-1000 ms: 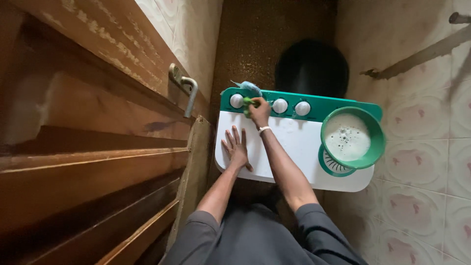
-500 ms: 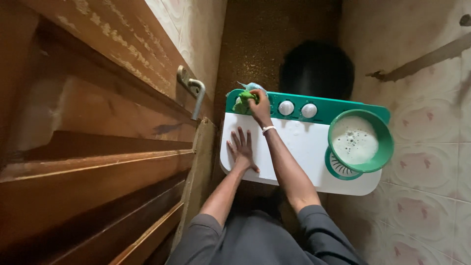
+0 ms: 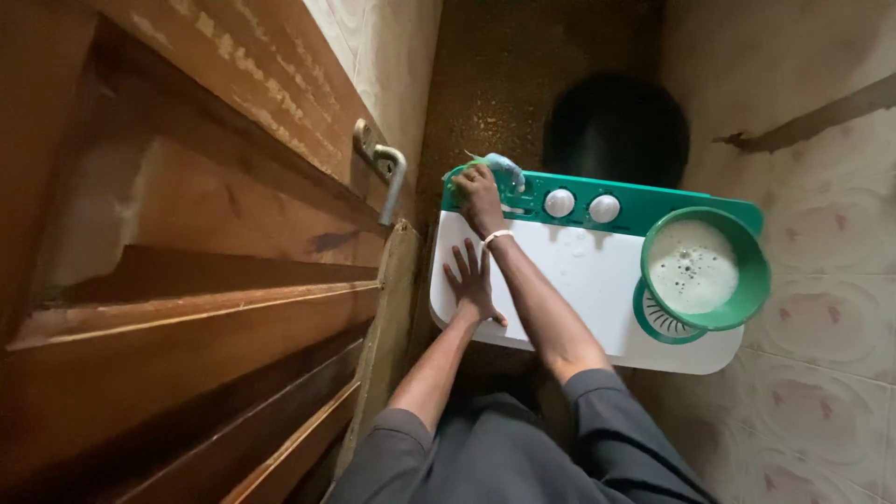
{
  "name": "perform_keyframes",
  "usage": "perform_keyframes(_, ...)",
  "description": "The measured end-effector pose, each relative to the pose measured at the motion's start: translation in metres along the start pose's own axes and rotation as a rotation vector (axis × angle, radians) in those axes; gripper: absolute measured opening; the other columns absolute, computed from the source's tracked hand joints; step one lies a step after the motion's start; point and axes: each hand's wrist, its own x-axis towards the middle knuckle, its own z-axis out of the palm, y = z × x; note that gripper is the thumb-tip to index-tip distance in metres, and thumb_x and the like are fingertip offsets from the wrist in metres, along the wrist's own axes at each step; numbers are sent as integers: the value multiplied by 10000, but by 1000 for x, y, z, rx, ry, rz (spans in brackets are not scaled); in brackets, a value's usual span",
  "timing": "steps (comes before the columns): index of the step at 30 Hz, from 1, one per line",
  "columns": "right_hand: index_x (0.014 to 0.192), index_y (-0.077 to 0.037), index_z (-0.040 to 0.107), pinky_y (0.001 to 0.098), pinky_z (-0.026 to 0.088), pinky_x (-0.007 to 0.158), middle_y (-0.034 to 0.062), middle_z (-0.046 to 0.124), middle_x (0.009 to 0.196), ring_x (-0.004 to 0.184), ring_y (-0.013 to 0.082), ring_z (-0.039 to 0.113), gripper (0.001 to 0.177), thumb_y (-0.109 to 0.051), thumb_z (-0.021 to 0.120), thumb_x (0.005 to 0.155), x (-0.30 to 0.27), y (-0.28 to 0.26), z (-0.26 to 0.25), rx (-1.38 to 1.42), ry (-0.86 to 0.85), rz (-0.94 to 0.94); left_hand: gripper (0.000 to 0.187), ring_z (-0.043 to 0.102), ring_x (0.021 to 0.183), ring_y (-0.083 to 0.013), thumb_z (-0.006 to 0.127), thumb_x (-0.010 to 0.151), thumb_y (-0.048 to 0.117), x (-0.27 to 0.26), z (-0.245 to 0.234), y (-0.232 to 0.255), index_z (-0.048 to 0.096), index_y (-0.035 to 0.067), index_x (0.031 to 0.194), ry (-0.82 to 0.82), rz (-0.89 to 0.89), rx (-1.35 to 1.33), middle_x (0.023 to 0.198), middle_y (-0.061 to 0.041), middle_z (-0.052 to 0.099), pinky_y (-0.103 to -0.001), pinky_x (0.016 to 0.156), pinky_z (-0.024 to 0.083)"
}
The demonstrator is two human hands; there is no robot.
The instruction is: Cleaning a small portable washing machine and its components with a sponge and soapy water.
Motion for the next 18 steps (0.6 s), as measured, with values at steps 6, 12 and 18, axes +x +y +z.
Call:
perform_keyframes(6, 1025, -87, 772, 415, 461, 1064, 129, 718, 1154, 1237, 339, 567, 470, 103, 583, 638, 0, -5, 12, -20, -419, -282, 1797, -213, 1536, -503, 992, 312, 634, -3, 8, -4, -114, 100, 1623, 77, 20, -62, 1683, -261, -218, -731, 1195, -19)
perform_keyframes(12, 1019, -103, 756, 455, 483, 937, 131, 697, 1036, 1064, 362, 590, 229, -87, 676, 804, -33, -27, 18, -33, -460, -285, 1719, -141, 1555, -474, 955, 368, 678, -18, 26, -15, -20, 62, 1643, 299, 122, -172, 1687, -268, -129, -691, 1225, 13)
perform_keyframes(18, 992, -125, 749, 479, 496, 835, 131, 696, 961, 934, 375, 623, 179, -85, 667, 839, -35, 1, 38, 4, -549, -270, 1455, -71, 1567, -478, 871, 671, 652, -30, 76, -33, -25, 28, 1633, 535, 278, -229, 1706, -259, -61, -619, 1245, 42)
